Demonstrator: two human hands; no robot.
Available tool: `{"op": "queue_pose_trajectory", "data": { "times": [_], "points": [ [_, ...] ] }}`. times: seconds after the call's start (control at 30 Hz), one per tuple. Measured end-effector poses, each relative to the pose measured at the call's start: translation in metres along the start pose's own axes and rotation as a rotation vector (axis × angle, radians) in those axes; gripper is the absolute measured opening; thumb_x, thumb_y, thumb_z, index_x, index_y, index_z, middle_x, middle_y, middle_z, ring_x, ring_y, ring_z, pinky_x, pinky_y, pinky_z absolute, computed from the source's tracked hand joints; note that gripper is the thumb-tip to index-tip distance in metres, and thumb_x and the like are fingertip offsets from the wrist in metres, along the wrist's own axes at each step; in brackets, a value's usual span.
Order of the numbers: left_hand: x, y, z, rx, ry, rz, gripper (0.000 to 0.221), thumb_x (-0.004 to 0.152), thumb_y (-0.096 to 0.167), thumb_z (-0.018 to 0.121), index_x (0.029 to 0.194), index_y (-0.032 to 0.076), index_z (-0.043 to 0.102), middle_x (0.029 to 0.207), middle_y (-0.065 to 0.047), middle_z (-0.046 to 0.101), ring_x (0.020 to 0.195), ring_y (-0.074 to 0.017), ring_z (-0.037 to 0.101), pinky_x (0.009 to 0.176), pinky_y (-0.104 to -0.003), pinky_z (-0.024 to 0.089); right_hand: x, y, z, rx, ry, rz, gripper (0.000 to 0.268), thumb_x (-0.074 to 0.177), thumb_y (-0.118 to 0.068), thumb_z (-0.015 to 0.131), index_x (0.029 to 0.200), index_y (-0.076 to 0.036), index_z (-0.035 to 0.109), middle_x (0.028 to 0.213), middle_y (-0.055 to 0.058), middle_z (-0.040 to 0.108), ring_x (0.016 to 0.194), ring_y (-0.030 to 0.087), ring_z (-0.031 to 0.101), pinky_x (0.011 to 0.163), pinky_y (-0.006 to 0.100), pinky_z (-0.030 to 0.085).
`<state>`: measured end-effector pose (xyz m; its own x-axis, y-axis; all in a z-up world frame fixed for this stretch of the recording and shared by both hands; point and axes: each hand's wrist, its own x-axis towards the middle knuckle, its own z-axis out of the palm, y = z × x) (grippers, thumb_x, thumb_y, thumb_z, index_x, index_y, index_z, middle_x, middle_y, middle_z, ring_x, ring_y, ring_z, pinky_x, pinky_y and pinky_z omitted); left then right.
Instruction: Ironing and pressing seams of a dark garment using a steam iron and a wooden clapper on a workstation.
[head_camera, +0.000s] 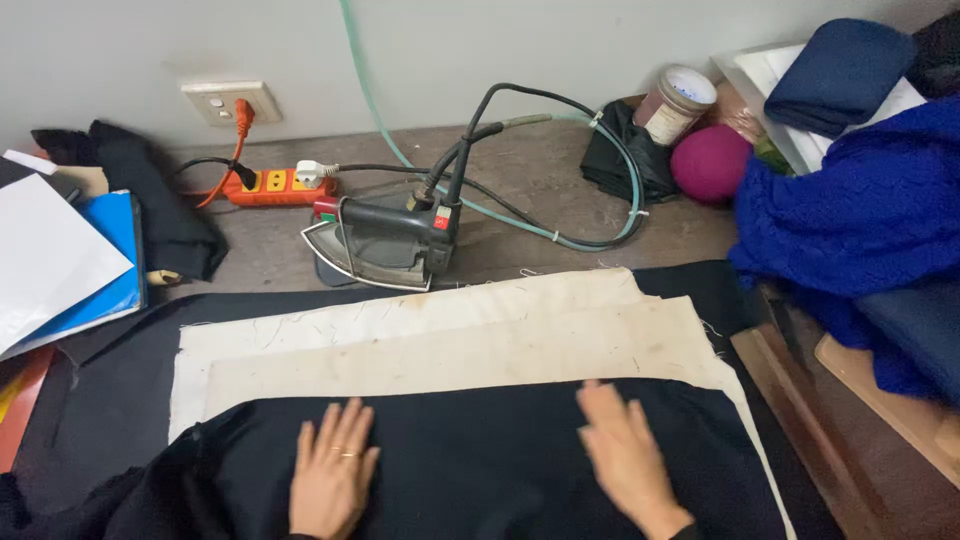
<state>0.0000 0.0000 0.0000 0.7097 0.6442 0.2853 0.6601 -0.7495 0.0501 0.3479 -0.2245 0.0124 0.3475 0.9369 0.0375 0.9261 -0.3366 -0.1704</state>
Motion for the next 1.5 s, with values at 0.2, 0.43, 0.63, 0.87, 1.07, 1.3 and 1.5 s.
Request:
{"op": "queue_pose_trajectory", "data": {
  "times": [0.2, 0.43, 0.63, 0.87, 1.07, 1.3, 1.5],
  "points": [
    [-0.01, -0.02, -0.003, -0.02, -0.025, -0.22, 0.053, 0.092, 0.038, 0.043, 0.143, 0.026, 0.042, 0.15, 0.009, 0.042, 0.144, -0.0158, 0.032, 0.118, -0.047, 0.022, -0.007, 0.071, -0.033, 0.361, -0.085, 0.286, 0.053, 0.097, -0.031, 0.032, 0.148, -0.016, 0.03, 0.158, 0.0, 0.025, 0.147, 0.016, 0.018, 0.117, 0.037, 0.016],
    [-0.007, -0.02, -0.006, 0.014, 0.11, -0.179, 0.049, 0.09, 0.035, 0.049, 0.137, 0.022, 0.05, 0.145, 0.006, 0.048, 0.139, -0.0168, 0.039, 0.115, -0.047, 0.026, 0.028, 0.047, -0.036, 0.247, 0.064, 0.239, 0.048, 0.091, -0.029, 0.049, 0.135, -0.008, 0.051, 0.147, 0.006, 0.046, 0.138, 0.019, 0.041, 0.112, 0.03, 0.031],
    [-0.005, -0.021, -0.006, -0.035, 0.073, -0.188, 0.049, 0.091, 0.036, 0.048, 0.138, 0.022, 0.048, 0.146, 0.004, 0.045, 0.139, -0.019, 0.036, 0.114, -0.048, 0.021, 0.194, -0.065, -0.105, 0.406, 0.316, -0.288, 0.031, 0.091, -0.016, 0.059, 0.118, -0.002, 0.063, 0.128, 0.011, 0.062, 0.118, 0.026, 0.057, 0.104, 0.037, 0.041],
    [-0.002, -0.025, -0.013, -0.111, 0.088, -0.162, 0.046, 0.09, 0.031, 0.051, 0.134, 0.016, 0.052, 0.143, -0.001, 0.049, 0.136, -0.0229, 0.037, 0.111, -0.052, 0.019, 0.388, -0.161, -0.08, 0.255, -0.25, -0.462, 0.051, 0.084, -0.045, 0.063, 0.121, -0.009, 0.06, 0.118, 0.011, 0.065, 0.107, 0.03, 0.06, 0.087, 0.04, 0.044],
    [0.0, -0.029, -0.016, -0.094, 0.138, -0.139, 0.047, 0.091, 0.031, 0.052, 0.136, 0.015, 0.052, 0.145, -0.001, 0.048, 0.136, -0.0247, 0.037, 0.109, -0.052, 0.02, 0.401, -0.233, -0.113, 0.601, -0.807, -0.088, 0.051, 0.086, -0.039, 0.066, 0.108, 0.002, 0.045, 0.065, 0.012, 0.06, 0.045, 0.019, 0.052, 0.044, 0.032, 0.042],
    [0.004, -0.025, -0.021, -0.124, 0.088, -0.155, 0.044, 0.09, 0.03, 0.051, 0.132, 0.015, 0.054, 0.142, -0.002, 0.05, 0.135, -0.0232, 0.038, 0.11, -0.051, 0.019, 0.331, -0.239, -0.159, 0.212, -0.679, -0.013, 0.073, 0.074, -0.068, 0.056, 0.108, -0.004, 0.065, 0.089, 0.013, 0.067, 0.067, 0.026, 0.063, 0.054, 0.035, 0.039],
    [-0.004, -0.025, -0.009, -0.061, 0.076, -0.194, 0.049, 0.087, 0.035, 0.052, 0.134, 0.022, 0.052, 0.142, 0.003, 0.05, 0.136, -0.0186, 0.04, 0.112, -0.047, 0.022, 0.239, -0.178, -0.174, 0.212, -0.614, -0.109, 0.059, 0.075, -0.069, 0.06, 0.061, -0.012, 0.056, 0.05, 0.004, 0.046, 0.047, 0.019, 0.044, 0.052, 0.034, 0.025]
  ]
}}
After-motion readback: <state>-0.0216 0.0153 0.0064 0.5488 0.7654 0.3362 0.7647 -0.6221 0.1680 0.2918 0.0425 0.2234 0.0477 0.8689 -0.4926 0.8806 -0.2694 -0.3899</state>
